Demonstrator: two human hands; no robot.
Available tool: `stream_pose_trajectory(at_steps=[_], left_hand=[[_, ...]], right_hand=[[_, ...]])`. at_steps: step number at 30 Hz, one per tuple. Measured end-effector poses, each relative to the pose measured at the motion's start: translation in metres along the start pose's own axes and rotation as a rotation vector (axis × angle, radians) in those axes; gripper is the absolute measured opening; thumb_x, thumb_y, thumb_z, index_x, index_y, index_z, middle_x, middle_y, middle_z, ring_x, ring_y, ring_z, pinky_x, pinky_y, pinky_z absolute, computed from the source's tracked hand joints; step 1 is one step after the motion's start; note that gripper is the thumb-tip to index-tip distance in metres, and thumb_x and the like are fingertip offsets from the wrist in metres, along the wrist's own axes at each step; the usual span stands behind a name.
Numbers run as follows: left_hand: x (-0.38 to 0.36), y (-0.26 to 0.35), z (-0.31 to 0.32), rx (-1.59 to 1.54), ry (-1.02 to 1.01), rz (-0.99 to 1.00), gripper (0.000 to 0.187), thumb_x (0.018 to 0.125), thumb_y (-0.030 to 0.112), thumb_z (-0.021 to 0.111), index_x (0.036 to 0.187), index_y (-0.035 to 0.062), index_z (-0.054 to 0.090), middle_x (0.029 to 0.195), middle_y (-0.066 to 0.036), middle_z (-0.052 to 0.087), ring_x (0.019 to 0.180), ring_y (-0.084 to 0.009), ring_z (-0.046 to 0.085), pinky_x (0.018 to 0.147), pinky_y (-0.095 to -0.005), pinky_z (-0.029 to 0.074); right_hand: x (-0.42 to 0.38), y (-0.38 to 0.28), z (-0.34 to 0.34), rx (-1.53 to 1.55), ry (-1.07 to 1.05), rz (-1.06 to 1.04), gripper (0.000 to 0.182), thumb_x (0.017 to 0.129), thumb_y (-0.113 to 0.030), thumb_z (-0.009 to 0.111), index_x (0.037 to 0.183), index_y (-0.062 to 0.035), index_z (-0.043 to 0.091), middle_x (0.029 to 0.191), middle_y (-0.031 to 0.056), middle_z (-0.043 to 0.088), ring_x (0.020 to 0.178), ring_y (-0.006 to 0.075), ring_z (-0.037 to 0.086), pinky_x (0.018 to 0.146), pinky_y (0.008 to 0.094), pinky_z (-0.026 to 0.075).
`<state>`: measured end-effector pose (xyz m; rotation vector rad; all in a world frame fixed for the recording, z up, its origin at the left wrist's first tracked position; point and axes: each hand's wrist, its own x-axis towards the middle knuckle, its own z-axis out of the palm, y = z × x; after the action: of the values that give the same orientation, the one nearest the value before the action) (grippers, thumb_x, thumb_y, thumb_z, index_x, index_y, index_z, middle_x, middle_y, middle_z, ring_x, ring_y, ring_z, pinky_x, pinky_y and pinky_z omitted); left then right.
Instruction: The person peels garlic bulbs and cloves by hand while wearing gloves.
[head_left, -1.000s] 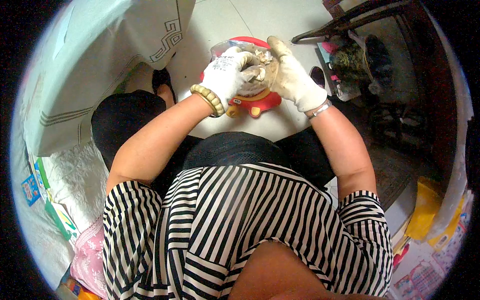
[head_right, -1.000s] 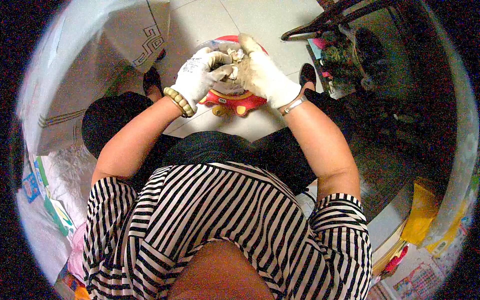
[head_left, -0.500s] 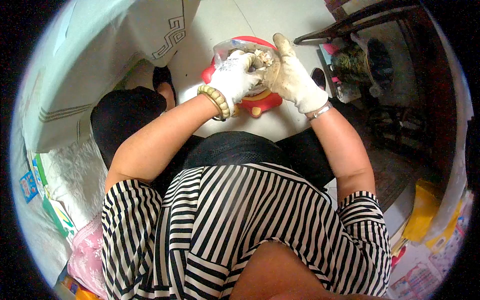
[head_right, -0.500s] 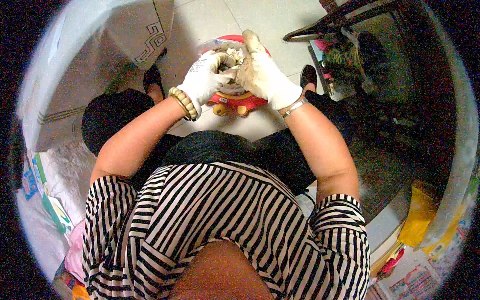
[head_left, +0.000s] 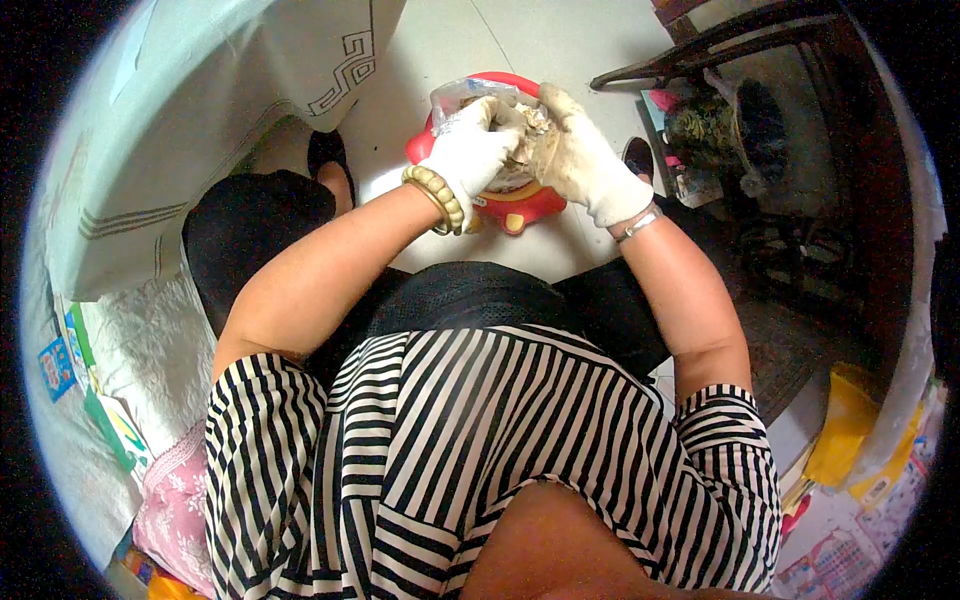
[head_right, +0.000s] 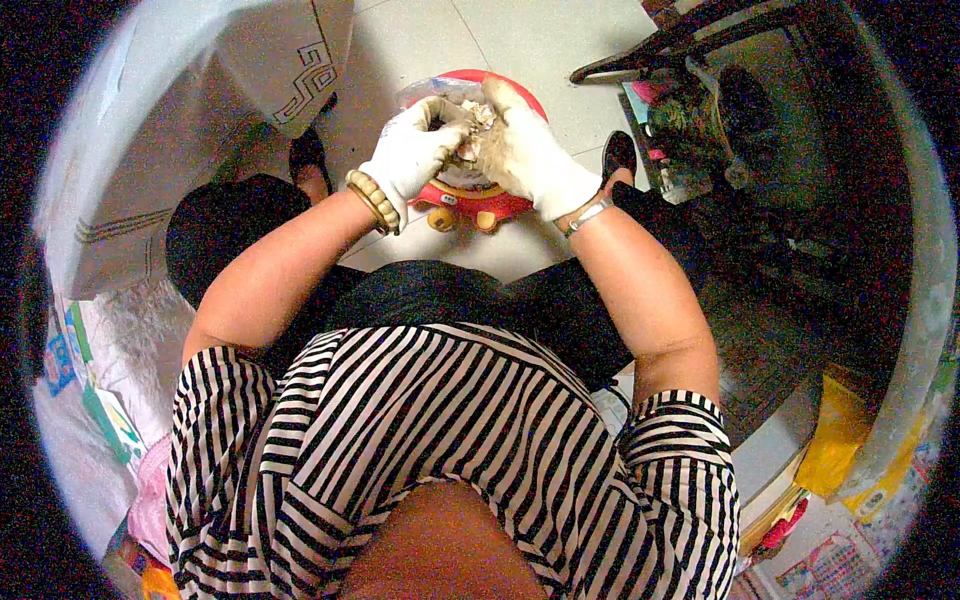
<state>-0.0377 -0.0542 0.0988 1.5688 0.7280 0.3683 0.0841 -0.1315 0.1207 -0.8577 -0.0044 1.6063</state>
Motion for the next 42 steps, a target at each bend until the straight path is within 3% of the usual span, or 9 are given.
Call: stream_pose_trajectory(at_steps=[4, 5, 12, 15, 17, 24, 33, 39, 42], left_hand=[[0.011, -0.006, -0.002, -0.103, 0.086, 0.037, 0.022, 0.081, 0.013, 0.059, 0.099, 0.0016, 0.06, 0.084, -0.004, 0.063, 0.073, -0.0108, 0.056, 0.066, -0.0249, 0.047], [0.007, 0.0, -0.005, -0.227, 0.025, -0.173, 0.022, 0.082, 0.012, 0.058, 0.1, 0.0018, 0.06, 0.086, -0.005, 0.063, 0.072, -0.0114, 0.058, 0.066, -0.0242, 0.048], [0.026, -0.034, -0.008, -0.327, 0.049, -0.179, 0.02, 0.078, 0.012, 0.061, 0.095, 0.0005, 0.061, 0.083, -0.006, 0.063, 0.068, -0.0109, 0.058, 0.061, -0.0248, 0.049], [0.028, -0.04, -0.008, -0.326, 0.023, -0.192, 0.025, 0.078, 0.014, 0.063, 0.099, 0.0008, 0.061, 0.083, -0.006, 0.064, 0.069, -0.012, 0.059, 0.061, -0.0254, 0.049], [0.03, -0.044, -0.008, -0.346, 0.032, -0.241, 0.027, 0.079, 0.015, 0.063, 0.102, 0.0003, 0.061, 0.086, -0.008, 0.064, 0.072, -0.013, 0.059, 0.063, -0.0257, 0.049], [0.034, -0.049, -0.009, -0.374, 0.05, -0.24, 0.025, 0.084, 0.013, 0.059, 0.104, -0.0014, 0.058, 0.096, -0.01, 0.063, 0.085, -0.017, 0.061, 0.079, -0.028, 0.05], [0.032, -0.041, -0.014, -0.483, 0.039, -0.278, 0.027, 0.088, 0.016, 0.054, 0.108, -0.0019, 0.056, 0.101, -0.011, 0.062, 0.087, -0.0176, 0.061, 0.08, -0.0289, 0.049], [0.046, -0.061, -0.018, -0.754, -0.074, -0.381, 0.028, 0.091, 0.016, 0.046, 0.111, -0.0017, 0.053, 0.105, -0.012, 0.059, 0.093, -0.0198, 0.059, 0.084, -0.0298, 0.048], [0.033, -0.038, -0.02, -0.771, -0.16, -0.313, 0.026, 0.089, 0.009, 0.043, 0.111, -0.0011, 0.052, 0.104, -0.013, 0.059, 0.094, -0.0207, 0.059, 0.086, -0.03, 0.047]], right_hand=[[0.001, 0.001, -0.004, -0.066, 0.087, -0.101, 0.044, 0.095, -0.038, 0.033, 0.116, -0.0034, 0.049, 0.107, 0.0133, 0.059, 0.095, 0.0245, 0.059, 0.077, 0.0358, 0.05], [-0.002, 0.001, 0.0, -0.025, 0.144, -0.096, 0.042, 0.096, -0.036, 0.033, 0.117, -0.0031, 0.048, 0.107, 0.014, 0.059, 0.093, 0.0245, 0.06, 0.073, 0.0339, 0.051], [0.017, 0.001, -0.025, -0.159, 0.224, -0.095, 0.048, 0.096, -0.04, 0.029, 0.118, -0.0001, 0.046, 0.108, 0.0147, 0.058, 0.082, 0.0277, 0.063, 0.066, 0.0356, 0.053], [0.02, 0.0, -0.027, -0.197, 0.2, -0.065, 0.053, 0.095, -0.043, 0.026, 0.12, 0.0005, 0.044, 0.11, 0.0158, 0.057, 0.086, 0.0287, 0.062, 0.071, 0.0381, 0.054], [0.019, -0.001, -0.023, -0.166, 0.138, -0.041, 0.056, 0.095, -0.045, 0.028, 0.127, -0.0004, 0.036, 0.12, 0.0204, 0.05, 0.105, 0.0342, 0.055, 0.092, 0.043, 0.046], [0.021, -0.001, -0.02, -0.267, 0.125, -0.069, 0.064, 0.093, -0.052, 0.025, 0.129, 0.0001, 0.034, 0.123, 0.0204, 0.048, 0.105, 0.0323, 0.055, 0.093, 0.0428, 0.045], [0.025, -0.001, -0.026, -0.466, 0.141, -0.09, 0.079, 0.086, -0.064, 0.032, 0.13, 0.0018, 0.035, 0.124, 0.0172, 0.048, 0.108, 0.0253, 0.053, 0.092, 0.0374, 0.044], [0.027, -0.005, -0.033, -0.682, 0.331, -0.14, 0.067, 0.09, -0.056, 0.032, 0.124, 0.0002, 0.045, 0.119, 0.0171, 0.052, 0.1, 0.0244, 0.056, 0.083, 0.0374, 0.048], [0.037, -0.002, -0.051, -0.82, 0.334, -0.272, 0.047, 0.093, -0.039, 0.041, 0.118, -0.0006, 0.051, 0.108, 0.0134, 0.058, 0.092, 0.0177, 0.057, 0.082, 0.0303, 0.046]])
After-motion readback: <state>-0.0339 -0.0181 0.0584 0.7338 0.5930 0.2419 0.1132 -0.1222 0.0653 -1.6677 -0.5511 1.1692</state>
